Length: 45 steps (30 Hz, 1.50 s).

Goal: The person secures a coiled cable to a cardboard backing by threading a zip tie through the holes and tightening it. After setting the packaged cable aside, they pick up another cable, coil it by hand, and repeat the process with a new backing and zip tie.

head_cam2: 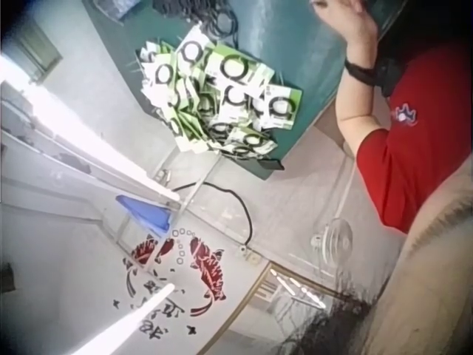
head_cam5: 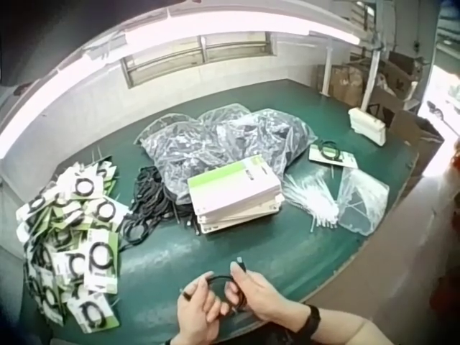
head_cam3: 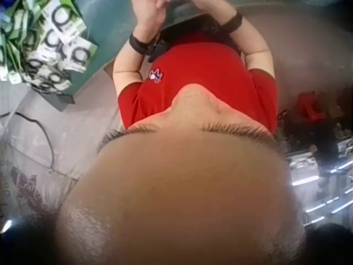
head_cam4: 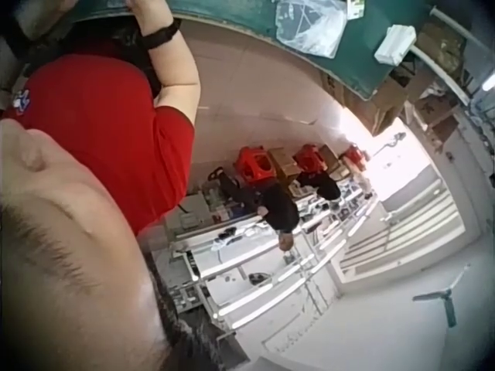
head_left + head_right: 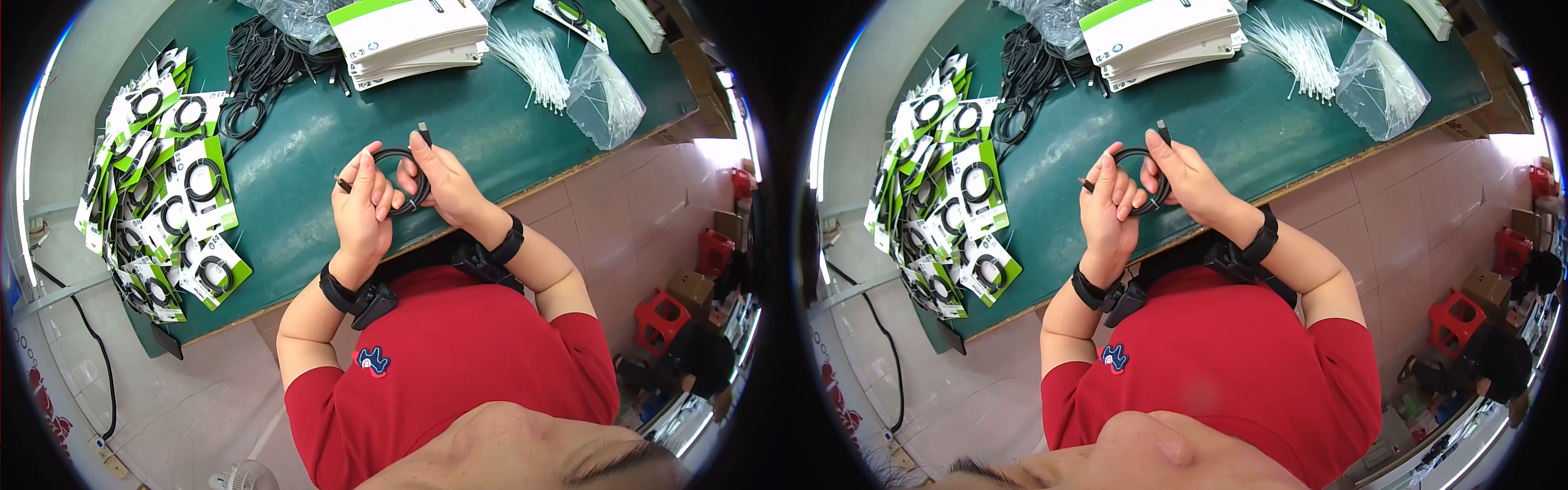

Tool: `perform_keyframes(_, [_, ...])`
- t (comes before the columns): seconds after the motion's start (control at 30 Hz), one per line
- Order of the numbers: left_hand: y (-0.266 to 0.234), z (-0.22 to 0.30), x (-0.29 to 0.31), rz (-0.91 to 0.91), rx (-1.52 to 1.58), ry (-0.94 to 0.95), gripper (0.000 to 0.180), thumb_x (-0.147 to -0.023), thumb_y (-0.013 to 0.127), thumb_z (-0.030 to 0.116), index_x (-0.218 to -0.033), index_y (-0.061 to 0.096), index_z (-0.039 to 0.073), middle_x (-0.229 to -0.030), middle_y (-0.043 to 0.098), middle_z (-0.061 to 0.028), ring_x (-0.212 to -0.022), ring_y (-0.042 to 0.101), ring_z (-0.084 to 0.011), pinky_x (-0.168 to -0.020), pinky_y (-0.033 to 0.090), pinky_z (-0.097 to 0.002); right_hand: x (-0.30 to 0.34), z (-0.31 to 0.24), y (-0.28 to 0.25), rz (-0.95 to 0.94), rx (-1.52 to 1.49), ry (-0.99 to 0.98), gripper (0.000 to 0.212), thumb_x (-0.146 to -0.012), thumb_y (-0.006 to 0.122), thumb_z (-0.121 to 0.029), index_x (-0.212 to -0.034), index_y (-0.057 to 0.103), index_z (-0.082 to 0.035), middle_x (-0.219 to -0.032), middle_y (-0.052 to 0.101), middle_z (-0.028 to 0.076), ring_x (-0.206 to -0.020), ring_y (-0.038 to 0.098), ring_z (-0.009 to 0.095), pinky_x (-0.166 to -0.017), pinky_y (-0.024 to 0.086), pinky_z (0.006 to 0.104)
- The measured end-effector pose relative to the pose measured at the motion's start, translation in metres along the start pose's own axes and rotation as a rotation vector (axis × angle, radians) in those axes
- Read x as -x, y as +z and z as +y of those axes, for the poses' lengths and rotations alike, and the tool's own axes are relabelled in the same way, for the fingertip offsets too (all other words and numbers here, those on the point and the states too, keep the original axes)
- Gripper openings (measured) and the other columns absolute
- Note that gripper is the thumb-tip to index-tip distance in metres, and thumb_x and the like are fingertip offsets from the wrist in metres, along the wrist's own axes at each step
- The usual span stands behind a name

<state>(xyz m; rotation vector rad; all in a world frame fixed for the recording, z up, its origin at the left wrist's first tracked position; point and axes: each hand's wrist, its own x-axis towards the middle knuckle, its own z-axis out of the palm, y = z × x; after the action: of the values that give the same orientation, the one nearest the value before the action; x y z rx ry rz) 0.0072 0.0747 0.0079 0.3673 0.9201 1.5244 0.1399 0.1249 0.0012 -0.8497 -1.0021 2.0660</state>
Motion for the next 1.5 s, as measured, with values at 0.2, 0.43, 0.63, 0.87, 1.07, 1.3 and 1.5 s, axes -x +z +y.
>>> perform_keyframes(0.2, [0.004, 0.002, 0.004, -0.030, -0.034, -0.009, 0.030, -0.103, 0.051, 0.023, -0.118, 0.058, -0.002, -0.056, 0.037, 0.0041, -0.043, 0.033, -0.0055, -0.050, 0.044, -0.0280, -0.004, -0.012, -0.010, -0.018, -0.009, 0.136, 0.053, -0.101, 0.041, -0.055, -0.069, 0.044, -0.013, -0.059, 0.047, -0.002, -0.046, 0.032, 0.005, -0.041, 0.022, 0.0224])
perform_keyframes(0.43, [-0.001, 0.003, -0.003, -0.099, 0.000, -0.016, 0.029, -0.104, 0.048, 0.024, -0.117, 0.060, 0.001, -0.057, 0.036, 0.0044, -0.042, 0.032, -0.0051, -0.048, 0.039, -0.0257, -0.006, -0.012, -0.009, -0.050, 0.048, 0.115, 0.054, -0.102, 0.042, -0.053, -0.064, 0.042, -0.014, -0.055, 0.044, -0.002, -0.044, 0.030, 0.005, -0.041, 0.022, 0.0227])
perform_keyframes(0.63, [0.002, 0.002, 0.002, -0.115, 0.074, -0.086, 0.030, -0.105, 0.046, 0.025, -0.115, 0.060, 0.002, -0.057, 0.036, 0.0045, -0.042, 0.030, -0.0048, -0.046, 0.035, -0.0237, -0.003, -0.010, -0.013, -0.052, 0.073, 0.100, 0.053, -0.102, 0.043, -0.051, -0.064, 0.042, -0.014, -0.054, 0.043, -0.002, -0.044, 0.030, 0.005, -0.041, 0.021, 0.0226])
perform_keyframes(0.87, [-0.002, 0.012, 0.005, -0.081, 0.068, -0.131, 0.030, -0.105, 0.046, 0.025, -0.118, 0.058, 0.000, -0.057, 0.034, 0.0055, -0.042, 0.029, -0.0043, -0.045, 0.033, -0.0224, 0.004, -0.023, -0.029, -0.170, 0.014, 0.161, 0.044, -0.101, 0.048, -0.046, -0.083, 0.058, -0.007, -0.076, 0.059, 0.004, -0.052, 0.041, 0.005, -0.045, 0.032, 0.0209])
perform_keyframes(1.07, [-0.006, 0.032, 0.001, -0.080, 0.094, -0.261, 0.029, -0.104, 0.047, 0.024, -0.117, 0.058, 0.000, -0.057, 0.033, 0.0069, -0.042, 0.028, -0.0028, -0.045, 0.031, -0.0210, 0.029, -0.059, -0.042, 0.032, 0.881, -0.638, 0.026, -0.094, 0.061, -0.031, -0.097, 0.062, -0.005, -0.109, 0.065, 0.006, -0.070, 0.056, 0.010, -0.055, 0.045, 0.0227])
perform_keyframes(1.3, [0.023, 0.043, 0.005, -0.187, -0.090, -0.597, 0.026, -0.103, 0.050, 0.023, -0.115, 0.058, 0.001, -0.057, 0.034, 0.0081, -0.043, 0.027, -0.0016, -0.044, 0.029, -0.0200, 0.057, -0.089, -0.030, -0.681, 1.661, -0.842, 0.013, -0.075, 0.064, -0.010, -0.085, 0.056, -0.006, -0.102, 0.063, 0.005, -0.077, 0.061, 0.021, -0.064, 0.052, 0.0313])
perform_keyframes(1.5, [0.040, 0.046, 0.001, -0.328, -0.203, -0.826, 0.031, -0.102, 0.053, 0.025, -0.119, 0.057, -0.001, -0.059, 0.039, 0.0077, -0.044, 0.033, -0.0022, -0.045, 0.033, -0.0206, 0.069, -0.084, -0.035, -0.758, 1.538, -0.992, 0.016, -0.074, 0.062, -0.011, -0.073, 0.047, -0.009, -0.074, 0.051, 0.004, -0.074, 0.060, 0.020, -0.061, 0.051, 0.0325])
